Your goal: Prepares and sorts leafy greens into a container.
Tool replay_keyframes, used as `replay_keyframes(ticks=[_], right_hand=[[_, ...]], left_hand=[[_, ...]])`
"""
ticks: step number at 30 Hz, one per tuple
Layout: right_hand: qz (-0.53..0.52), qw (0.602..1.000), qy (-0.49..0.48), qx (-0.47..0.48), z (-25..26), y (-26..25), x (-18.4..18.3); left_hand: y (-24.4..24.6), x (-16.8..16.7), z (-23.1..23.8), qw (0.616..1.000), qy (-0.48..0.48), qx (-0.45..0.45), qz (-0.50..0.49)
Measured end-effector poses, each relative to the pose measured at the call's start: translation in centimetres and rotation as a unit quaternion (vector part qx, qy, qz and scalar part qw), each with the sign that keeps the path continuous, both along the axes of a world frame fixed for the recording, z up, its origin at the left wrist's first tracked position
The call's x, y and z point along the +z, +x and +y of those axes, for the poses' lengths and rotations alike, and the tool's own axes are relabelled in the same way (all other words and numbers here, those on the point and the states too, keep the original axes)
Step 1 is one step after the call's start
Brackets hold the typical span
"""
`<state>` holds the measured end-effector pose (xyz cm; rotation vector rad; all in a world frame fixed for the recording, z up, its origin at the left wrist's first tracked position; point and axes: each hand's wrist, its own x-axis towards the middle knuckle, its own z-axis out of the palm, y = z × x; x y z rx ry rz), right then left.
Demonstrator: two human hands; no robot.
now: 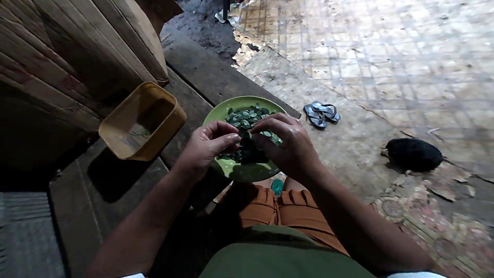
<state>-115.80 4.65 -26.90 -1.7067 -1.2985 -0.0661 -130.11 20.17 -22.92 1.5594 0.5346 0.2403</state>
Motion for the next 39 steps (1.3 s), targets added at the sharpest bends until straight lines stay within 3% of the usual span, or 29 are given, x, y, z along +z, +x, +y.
replay_keyframes(ticks=[9, 14, 20, 27, 39], right_hand=[[-0.042, 0.97, -0.221, 0.096, 0.6, 1.9, 0.9], [-0.026, 0.958, -0.263, 0.108, 2.3, 3.6, 2.0], [-0.014, 0.965, -0.24, 0.1, 2.3, 5.4, 3.9], [-0.033, 0.968, -0.231, 0.093, 2.0, 5.0, 7.6], [-0.065, 0.958, -0.243, 0.138, 1.9, 4.5, 9.3]], left_hand=[[0.4, 0.4, 0.9, 0.963, 0.263, -0.002, -0.059], [-0.3, 0.2, 1.4, 0.918, 0.397, -0.025, -0.008], [-1.2, -0.6, 1.6, 0.869, 0.48, -0.116, 0.032], [-1.2, -0.5, 1.3, 0.831, 0.533, -0.142, 0.07], [-0.8, -0.1, 1.7, 0.84, 0.516, -0.13, 0.11]])
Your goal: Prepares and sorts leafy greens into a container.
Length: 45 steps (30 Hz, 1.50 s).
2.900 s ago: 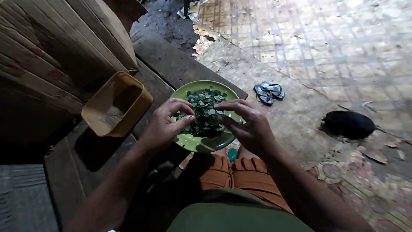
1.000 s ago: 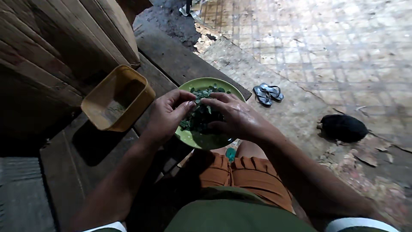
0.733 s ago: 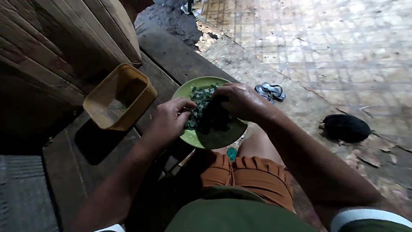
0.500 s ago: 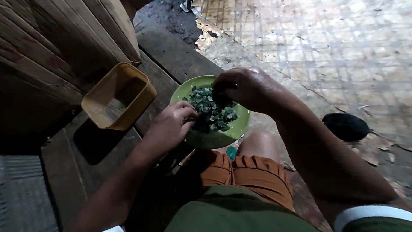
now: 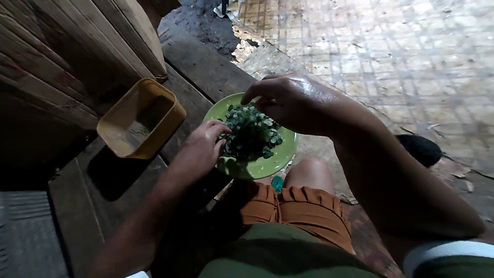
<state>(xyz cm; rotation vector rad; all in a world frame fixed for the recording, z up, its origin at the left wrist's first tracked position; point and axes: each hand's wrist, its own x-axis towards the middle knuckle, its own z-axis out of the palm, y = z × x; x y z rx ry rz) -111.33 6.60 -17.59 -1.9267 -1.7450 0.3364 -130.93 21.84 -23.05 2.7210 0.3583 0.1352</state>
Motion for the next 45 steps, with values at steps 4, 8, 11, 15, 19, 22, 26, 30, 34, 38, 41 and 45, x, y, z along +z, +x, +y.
replay_keyframes(ticks=[4, 8, 11, 15, 19, 22, 26, 30, 34, 38, 41, 45], right_hand=[[-0.001, 1.0, -0.002, 0.005, -0.2, 0.1, 0.1], [0.023, 1.0, 0.02, 0.005, -0.4, 0.2, -0.1], [0.04, 0.998, 0.055, -0.016, -0.4, -0.1, -0.4], [0.047, 0.996, 0.071, -0.012, -0.7, 0.4, -1.5], [0.055, 0.994, 0.095, -0.023, -1.7, 1.4, -3.4], [0.056, 0.993, 0.087, -0.059, -2.7, 1.8, -5.1], [0.005, 0.995, 0.039, -0.087, -3.6, 2.0, -7.4], [-0.091, 0.99, 0.013, -0.11, -4.1, 1.5, -8.5], [-0.14, 0.984, 0.018, -0.112, -3.3, 0.3, -9.4], [-0.133, 0.982, 0.088, -0.104, -2.2, -1.5, -10.5], [-0.096, 0.983, 0.134, -0.079, -1.7, -2.3, -10.5], [-0.02, 0.985, 0.158, -0.06, -2.0, -1.7, -9.6]], left_hand=[[0.3, 0.2, 0.0, 1.0, 0.0, 0.004, -0.004], [0.7, 0.6, 0.1, 1.0, -0.002, 0.002, -0.016], [1.3, 1.1, 0.2, 1.0, -0.003, 0.007, 0.0], [1.9, 1.2, 0.3, 1.0, -0.005, -0.003, 0.004], [2.7, 0.7, 0.2, 1.0, -0.002, -0.013, -0.001], [3.9, 0.2, 0.1, 1.0, -0.001, -0.016, 0.011], [5.0, -0.5, 0.3, 1.0, 0.011, 0.001, 0.021], [4.2, 1.0, 0.8, 0.998, -0.006, 0.035, -0.045], [3.2, 2.8, 1.1, 0.99, -0.094, 0.078, -0.072], [2.7, 2.5, 1.6, 0.978, -0.17, 0.082, -0.091], [2.6, 2.3, 1.5, 0.97, -0.206, 0.092, -0.085], [2.5, 2.1, 1.7, 0.968, -0.207, 0.105, -0.09]])
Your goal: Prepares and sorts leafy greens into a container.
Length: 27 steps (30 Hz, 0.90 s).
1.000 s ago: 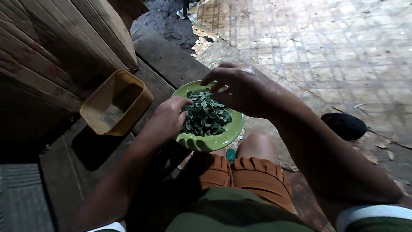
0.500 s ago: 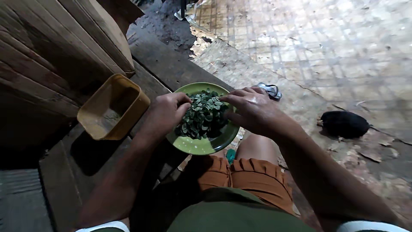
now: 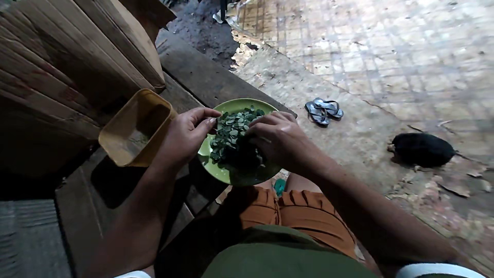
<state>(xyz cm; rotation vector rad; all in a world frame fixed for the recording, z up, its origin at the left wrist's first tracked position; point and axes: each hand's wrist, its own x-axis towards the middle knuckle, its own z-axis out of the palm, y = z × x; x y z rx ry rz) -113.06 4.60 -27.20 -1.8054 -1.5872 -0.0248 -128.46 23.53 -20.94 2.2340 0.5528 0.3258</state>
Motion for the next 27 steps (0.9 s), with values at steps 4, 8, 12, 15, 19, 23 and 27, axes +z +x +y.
replay_keyframes(ticks=[4, 8, 12, 15, 19, 23, 27], right_hand=[[0.016, 1.0, 0.0, -0.013, -1.3, 1.0, 0.7], [0.062, 0.996, 0.006, -0.057, -2.8, 1.5, -0.4], [0.105, 0.989, 0.014, -0.107, -4.6, 1.8, -1.5], [0.124, 0.983, 0.026, -0.134, -5.7, 1.9, -2.1], [0.124, 0.981, 0.034, -0.148, -6.1, 1.8, -3.0], [0.135, 0.978, 0.036, -0.156, -6.1, 1.8, -3.0], [0.128, 0.977, 0.038, -0.168, -5.7, 2.0, -2.7]], left_hand=[[0.3, -0.2, 0.2, 0.997, 0.068, -0.017, 0.036], [2.0, -1.1, 0.4, 0.987, 0.115, -0.079, 0.083], [4.6, -1.6, -0.4, 0.973, 0.124, -0.115, 0.156], [5.9, -2.2, -1.2, 0.955, 0.169, -0.116, 0.216], [6.6, -2.2, -2.2, 0.94, 0.209, -0.112, 0.245], [6.3, -2.0, -1.9, 0.947, 0.192, -0.121, 0.228], [5.0, -1.3, -0.9, 0.962, 0.197, -0.133, 0.137]])
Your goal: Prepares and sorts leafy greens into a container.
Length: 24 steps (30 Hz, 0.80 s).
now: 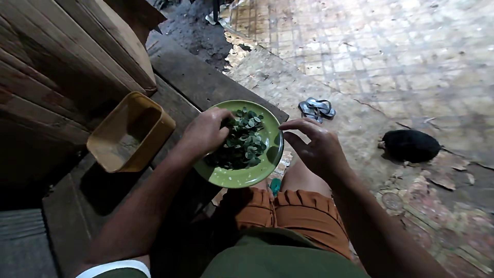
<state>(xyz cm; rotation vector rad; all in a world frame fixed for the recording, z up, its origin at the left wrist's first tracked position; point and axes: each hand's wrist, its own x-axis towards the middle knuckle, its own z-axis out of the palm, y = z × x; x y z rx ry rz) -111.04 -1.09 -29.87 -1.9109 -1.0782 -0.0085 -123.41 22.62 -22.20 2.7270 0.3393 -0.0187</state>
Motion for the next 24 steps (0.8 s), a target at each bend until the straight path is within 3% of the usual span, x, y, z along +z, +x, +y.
replay_keyframes(ticks=[6, 14, 16, 18, 24], right_hand=[[-0.063, 0.998, 0.017, 0.024, 2.3, 0.5, 0.3], [-0.185, 0.971, -0.145, 0.051, 7.0, 1.2, 1.7], [-0.199, 0.97, -0.134, 0.044, 7.3, 1.5, 1.4], [-0.176, 0.979, -0.095, 0.042, 7.1, 1.7, 1.1], [0.037, 0.994, -0.037, 0.095, 5.4, 1.2, 2.1]], left_hand=[[-1.9, 1.6, -0.2, 0.999, -0.001, -0.032, -0.042], [-2.6, 2.2, -0.5, 1.0, -0.006, -0.026, -0.012], [-2.9, 2.2, -0.3, 0.999, -0.008, -0.022, -0.041], [-3.1, 1.7, 0.2, 0.997, -0.01, -0.025, -0.078], [-2.4, 0.6, -0.4, 0.986, -0.078, -0.005, -0.147]])
